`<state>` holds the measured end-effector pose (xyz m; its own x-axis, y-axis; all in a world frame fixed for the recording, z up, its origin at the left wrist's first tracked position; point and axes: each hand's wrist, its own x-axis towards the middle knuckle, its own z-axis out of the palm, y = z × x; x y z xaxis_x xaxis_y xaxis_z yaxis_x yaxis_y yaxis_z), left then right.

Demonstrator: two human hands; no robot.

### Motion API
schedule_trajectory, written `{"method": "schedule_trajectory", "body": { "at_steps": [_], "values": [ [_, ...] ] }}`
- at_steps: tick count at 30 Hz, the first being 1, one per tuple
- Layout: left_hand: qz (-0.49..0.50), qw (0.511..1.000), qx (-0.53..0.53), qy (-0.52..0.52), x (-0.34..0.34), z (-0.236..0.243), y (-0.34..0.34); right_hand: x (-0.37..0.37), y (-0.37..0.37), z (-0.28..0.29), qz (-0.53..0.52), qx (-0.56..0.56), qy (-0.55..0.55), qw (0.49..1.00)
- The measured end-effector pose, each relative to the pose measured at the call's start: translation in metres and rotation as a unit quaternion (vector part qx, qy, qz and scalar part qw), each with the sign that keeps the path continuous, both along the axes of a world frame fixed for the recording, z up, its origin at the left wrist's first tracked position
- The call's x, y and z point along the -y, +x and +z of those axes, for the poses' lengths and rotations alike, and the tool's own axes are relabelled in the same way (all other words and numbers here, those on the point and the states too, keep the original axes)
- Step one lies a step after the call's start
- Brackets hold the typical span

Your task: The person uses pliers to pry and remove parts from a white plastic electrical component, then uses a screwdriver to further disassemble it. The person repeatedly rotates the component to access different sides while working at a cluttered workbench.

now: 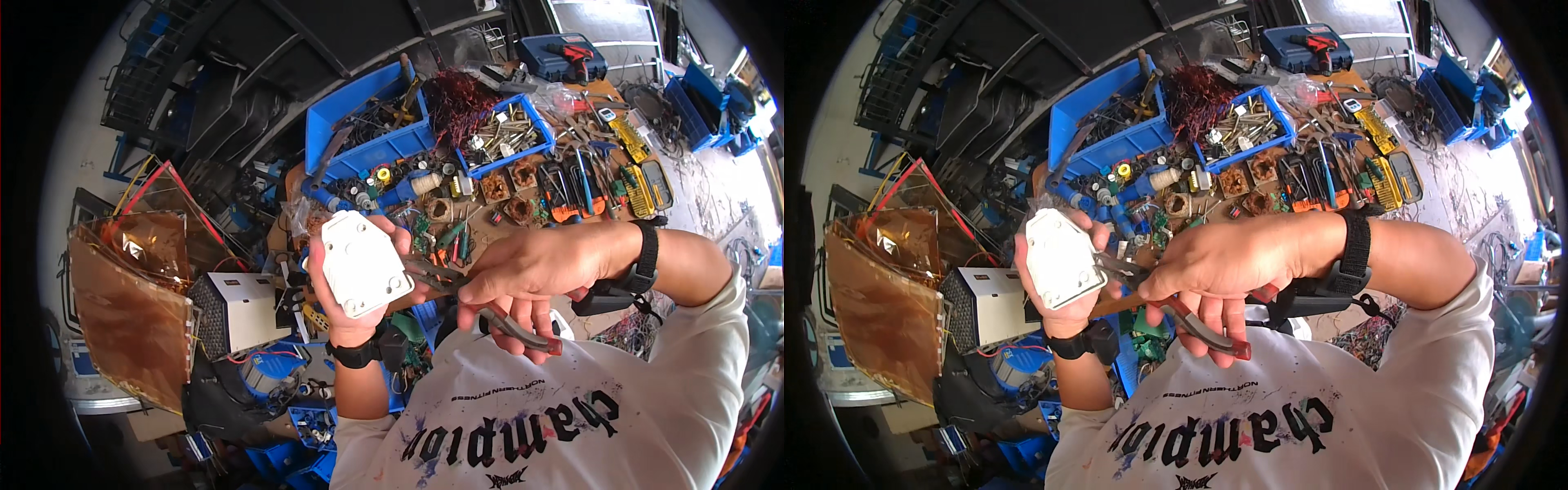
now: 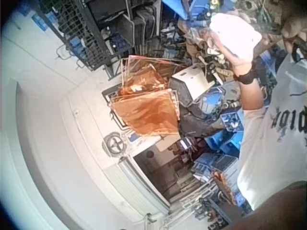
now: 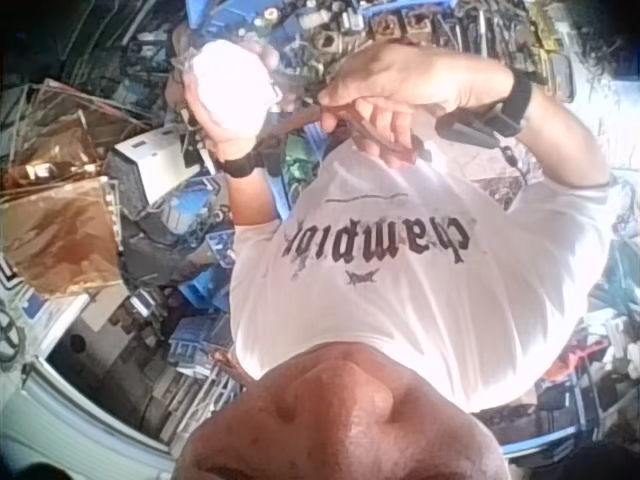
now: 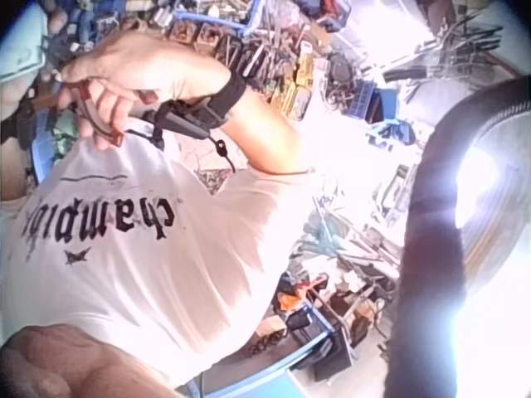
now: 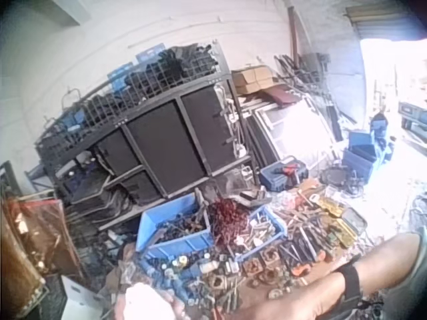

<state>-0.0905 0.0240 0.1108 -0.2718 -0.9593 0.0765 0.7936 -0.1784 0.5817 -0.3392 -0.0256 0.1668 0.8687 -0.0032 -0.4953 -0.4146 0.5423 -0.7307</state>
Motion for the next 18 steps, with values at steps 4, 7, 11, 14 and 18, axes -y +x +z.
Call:
{"method": "schedule_trajectory", "body": {
  "at_steps": [4,7,11,14,18],
  "values": [
    [0.014,0.999,0.015,0.042,-0.004,-0.002,-0.002,-0.005,-0.001,-0.001,-0.011,0.004,-0.002,1.0],
    [-0.004,0.999,0.015,0.049,-0.005,-0.003,0.001,-0.002,-0.002,0.001,0.001,-0.001,-0.014,1.0],
    [-0.055,0.997,-0.013,0.051,-0.008,-0.003,0.003,-0.001,-0.004,0.001,0.022,0.002,-0.009,1.0],
    [0.002,0.997,-0.032,0.068,-0.013,-0.002,-0.002,-0.002,-0.005,0.003,0.025,-0.007,-0.003,1.0],
    [0.097,0.989,-0.042,0.106,-0.015,0.004,-0.012,-0.01,-0.004,0.003,0.005,-0.017,-0.001,1.0]
  ]
}}
